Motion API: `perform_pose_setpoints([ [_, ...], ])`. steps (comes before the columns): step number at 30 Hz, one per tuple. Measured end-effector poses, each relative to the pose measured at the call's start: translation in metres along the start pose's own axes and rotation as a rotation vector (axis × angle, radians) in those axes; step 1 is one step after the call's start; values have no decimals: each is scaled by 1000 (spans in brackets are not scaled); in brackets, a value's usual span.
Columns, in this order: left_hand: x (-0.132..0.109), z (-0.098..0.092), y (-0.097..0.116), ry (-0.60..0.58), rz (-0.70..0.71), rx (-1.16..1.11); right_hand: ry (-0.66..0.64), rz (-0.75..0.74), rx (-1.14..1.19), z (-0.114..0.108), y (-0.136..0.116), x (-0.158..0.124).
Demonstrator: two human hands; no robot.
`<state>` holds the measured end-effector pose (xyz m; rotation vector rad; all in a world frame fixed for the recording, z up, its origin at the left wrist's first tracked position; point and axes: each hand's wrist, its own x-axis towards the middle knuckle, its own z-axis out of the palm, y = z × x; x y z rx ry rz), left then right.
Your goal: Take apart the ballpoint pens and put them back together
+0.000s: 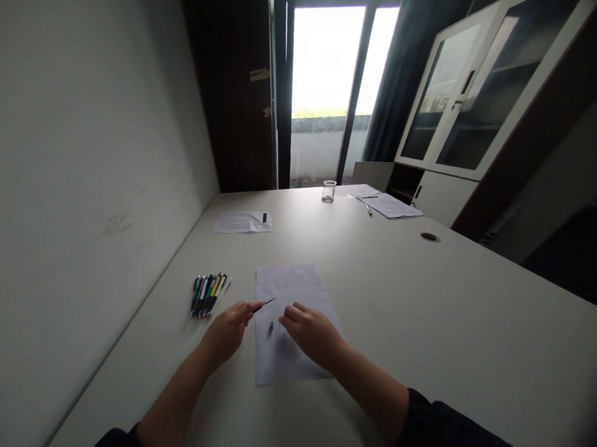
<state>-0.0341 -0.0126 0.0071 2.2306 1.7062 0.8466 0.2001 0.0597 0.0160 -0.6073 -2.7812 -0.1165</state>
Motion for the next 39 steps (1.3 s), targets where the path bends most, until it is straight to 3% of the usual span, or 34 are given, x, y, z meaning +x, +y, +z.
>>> perform_pose_setpoints([
  [7,0,1,-3,-1,14,6,-17,-64,45,1,1,-2],
  [14,-2,0,2,-56,35,5,293,275,436,11,13,-2],
  [19,-2,-2,10,-107,88,11,302,263,670,7,9,0],
  [26,-2,0,9,-117,111,15,337,301,692,3,7,0],
  [35,-3,1,-1,-70,52,12,488,557,882,-10,39,-29],
  [39,-3,2,-5,-40,60,9,592,493,696,-16,47,-47],
])
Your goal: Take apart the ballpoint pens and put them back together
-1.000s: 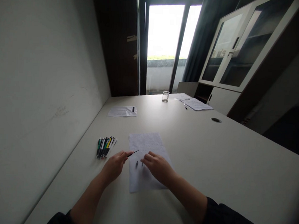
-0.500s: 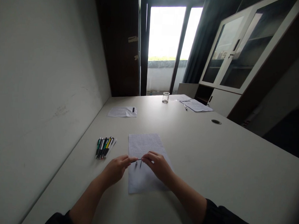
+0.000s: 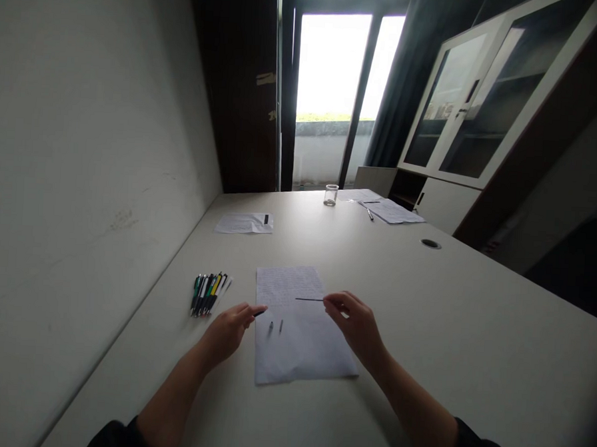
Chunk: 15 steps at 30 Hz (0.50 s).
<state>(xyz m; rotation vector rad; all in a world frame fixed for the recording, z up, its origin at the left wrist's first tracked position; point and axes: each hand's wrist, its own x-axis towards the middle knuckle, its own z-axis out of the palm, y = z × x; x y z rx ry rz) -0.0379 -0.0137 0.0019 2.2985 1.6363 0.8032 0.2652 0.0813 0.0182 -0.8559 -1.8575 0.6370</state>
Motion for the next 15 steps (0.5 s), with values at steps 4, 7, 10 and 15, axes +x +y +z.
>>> perform_pose_setpoints([
  [4,1,2,0,24,3,-58,-143,-281,-210,-4,-5,-10],
  [7,2,1,1,49,-32,-113,-317,-450,-377,0,-12,-15],
  [10,3,1,2,70,-46,-119,-484,-588,-466,3,-19,-17],
  [15,3,0,3,101,-9,-104,-568,-659,-478,3,-20,-18],
])
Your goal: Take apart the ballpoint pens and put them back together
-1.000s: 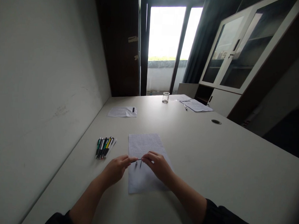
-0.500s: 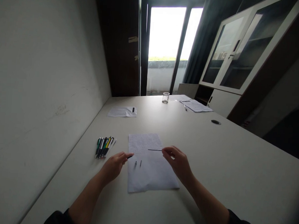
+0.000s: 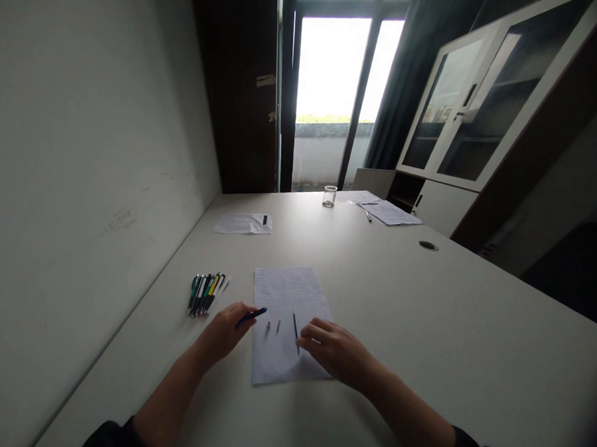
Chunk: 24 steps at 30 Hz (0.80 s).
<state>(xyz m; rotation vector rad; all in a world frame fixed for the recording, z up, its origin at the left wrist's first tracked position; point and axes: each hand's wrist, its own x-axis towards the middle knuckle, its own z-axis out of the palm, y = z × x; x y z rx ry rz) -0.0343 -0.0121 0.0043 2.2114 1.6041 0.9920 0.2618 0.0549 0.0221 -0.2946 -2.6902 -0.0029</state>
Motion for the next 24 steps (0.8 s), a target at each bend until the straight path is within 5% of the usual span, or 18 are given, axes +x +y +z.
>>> perform_pose_setpoints([
  [10,4,-1,19,-64,220,259,253,283,250,18,5,8],
  [18,12,12,45,-84,314,434,197,257,267,26,-3,19],
  [24,21,19,60,-45,280,354,138,263,84,16,7,12],
])
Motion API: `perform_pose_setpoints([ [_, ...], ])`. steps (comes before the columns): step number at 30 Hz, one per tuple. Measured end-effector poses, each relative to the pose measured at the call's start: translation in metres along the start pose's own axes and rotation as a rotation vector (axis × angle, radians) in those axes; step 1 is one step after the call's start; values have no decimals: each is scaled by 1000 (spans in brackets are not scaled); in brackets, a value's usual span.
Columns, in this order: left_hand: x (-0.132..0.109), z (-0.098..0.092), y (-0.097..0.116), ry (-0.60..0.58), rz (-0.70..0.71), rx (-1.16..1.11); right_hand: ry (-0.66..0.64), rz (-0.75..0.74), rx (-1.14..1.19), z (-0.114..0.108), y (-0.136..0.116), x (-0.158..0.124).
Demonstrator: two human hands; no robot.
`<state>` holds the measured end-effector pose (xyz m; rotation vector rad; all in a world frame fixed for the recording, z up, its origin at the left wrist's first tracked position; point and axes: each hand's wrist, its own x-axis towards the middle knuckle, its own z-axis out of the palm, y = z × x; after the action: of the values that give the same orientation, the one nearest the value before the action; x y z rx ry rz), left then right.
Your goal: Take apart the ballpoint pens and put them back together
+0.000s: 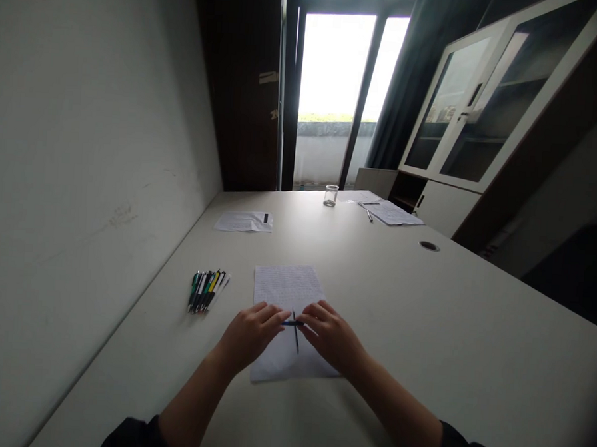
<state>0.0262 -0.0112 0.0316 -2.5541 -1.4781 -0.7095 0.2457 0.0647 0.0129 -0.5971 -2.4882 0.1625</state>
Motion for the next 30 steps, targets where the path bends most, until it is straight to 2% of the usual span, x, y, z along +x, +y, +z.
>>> perform_pose_setpoints([
  [4,2,5,1,119,-102,-216,-27,53,-5,1,6,-2],
  [8,0,8,-2,242,-196,-420,-17,193,121,8,10,-3],
  [11,-2,6,-5,319,-246,-481,8,291,216,12,16,-5],
  [19,-5,6,-11,338,-273,-443,46,389,285,11,26,-5],
  [30,-6,3,-11,357,-284,-468,194,330,342,3,18,-3],
])
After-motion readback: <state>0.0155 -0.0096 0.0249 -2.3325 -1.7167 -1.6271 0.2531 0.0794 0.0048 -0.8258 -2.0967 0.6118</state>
